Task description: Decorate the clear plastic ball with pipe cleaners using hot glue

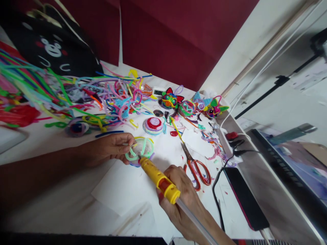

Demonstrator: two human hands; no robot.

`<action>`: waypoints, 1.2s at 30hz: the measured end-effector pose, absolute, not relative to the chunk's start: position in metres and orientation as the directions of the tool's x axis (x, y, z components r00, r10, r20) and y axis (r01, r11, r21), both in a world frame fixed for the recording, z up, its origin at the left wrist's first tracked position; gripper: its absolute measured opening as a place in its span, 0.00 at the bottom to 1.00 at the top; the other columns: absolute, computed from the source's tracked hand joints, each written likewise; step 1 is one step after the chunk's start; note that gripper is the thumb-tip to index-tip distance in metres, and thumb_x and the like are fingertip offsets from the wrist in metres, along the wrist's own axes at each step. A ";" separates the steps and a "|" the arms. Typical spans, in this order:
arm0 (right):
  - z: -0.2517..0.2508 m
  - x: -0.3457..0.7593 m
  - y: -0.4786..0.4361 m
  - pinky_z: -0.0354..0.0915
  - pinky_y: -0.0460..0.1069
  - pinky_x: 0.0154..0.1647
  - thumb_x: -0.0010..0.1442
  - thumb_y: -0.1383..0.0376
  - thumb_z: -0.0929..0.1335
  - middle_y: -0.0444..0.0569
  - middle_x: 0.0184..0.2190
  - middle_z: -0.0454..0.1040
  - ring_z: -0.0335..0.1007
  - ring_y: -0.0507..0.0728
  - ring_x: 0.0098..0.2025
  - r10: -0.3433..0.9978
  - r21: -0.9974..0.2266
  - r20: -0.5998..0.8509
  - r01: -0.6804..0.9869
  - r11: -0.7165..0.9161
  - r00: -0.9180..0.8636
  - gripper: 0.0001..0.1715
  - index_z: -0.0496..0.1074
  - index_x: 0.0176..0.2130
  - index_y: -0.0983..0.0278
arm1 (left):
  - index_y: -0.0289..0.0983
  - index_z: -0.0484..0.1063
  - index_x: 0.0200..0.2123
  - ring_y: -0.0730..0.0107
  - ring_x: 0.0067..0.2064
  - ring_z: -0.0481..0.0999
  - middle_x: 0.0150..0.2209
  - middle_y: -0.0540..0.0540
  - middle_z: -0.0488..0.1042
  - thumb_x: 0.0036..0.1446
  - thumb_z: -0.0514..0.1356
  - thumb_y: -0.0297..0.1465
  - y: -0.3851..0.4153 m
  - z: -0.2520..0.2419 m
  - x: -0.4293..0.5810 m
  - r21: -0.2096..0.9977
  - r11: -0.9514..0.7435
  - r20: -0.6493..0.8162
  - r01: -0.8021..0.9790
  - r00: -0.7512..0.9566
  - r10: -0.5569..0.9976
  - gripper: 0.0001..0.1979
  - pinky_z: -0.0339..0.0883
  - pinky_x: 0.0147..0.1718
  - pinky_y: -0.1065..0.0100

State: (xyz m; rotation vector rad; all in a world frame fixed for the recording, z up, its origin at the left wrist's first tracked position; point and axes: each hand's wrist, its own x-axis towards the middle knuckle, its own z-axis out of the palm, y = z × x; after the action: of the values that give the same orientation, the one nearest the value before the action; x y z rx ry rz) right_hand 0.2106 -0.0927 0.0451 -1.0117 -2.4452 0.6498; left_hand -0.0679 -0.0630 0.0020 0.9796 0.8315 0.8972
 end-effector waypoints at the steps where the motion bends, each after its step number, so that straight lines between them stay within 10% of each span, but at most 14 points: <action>1: 0.045 0.211 -0.093 0.67 0.54 0.34 0.65 0.63 0.62 0.48 0.33 0.68 0.68 0.57 0.34 0.739 -0.561 0.190 0.546 0.622 -0.647 0.03 0.63 0.37 0.59 | 0.37 0.66 0.31 0.70 0.34 0.75 0.33 0.52 0.70 0.51 0.68 0.37 -0.063 0.002 -0.068 0.928 0.285 -0.175 -0.241 0.394 0.902 0.14 0.73 0.34 0.65; 36: 0.042 0.211 -0.094 0.68 0.53 0.32 0.63 0.63 0.62 0.51 0.34 0.71 0.69 0.59 0.36 0.746 -0.504 0.219 0.582 0.638 -0.629 0.05 0.66 0.39 0.60 | 0.38 0.65 0.33 0.72 0.35 0.74 0.34 0.52 0.70 0.53 0.67 0.36 -0.063 0.002 -0.068 0.928 0.284 -0.173 -0.241 0.397 0.902 0.13 0.74 0.34 0.67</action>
State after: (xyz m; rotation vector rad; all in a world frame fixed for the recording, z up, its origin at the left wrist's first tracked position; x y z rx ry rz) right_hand 0.2108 -0.0939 0.0425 -1.0492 -2.4507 0.5478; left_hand -0.0684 -0.0634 0.0022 0.9821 0.8290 0.8942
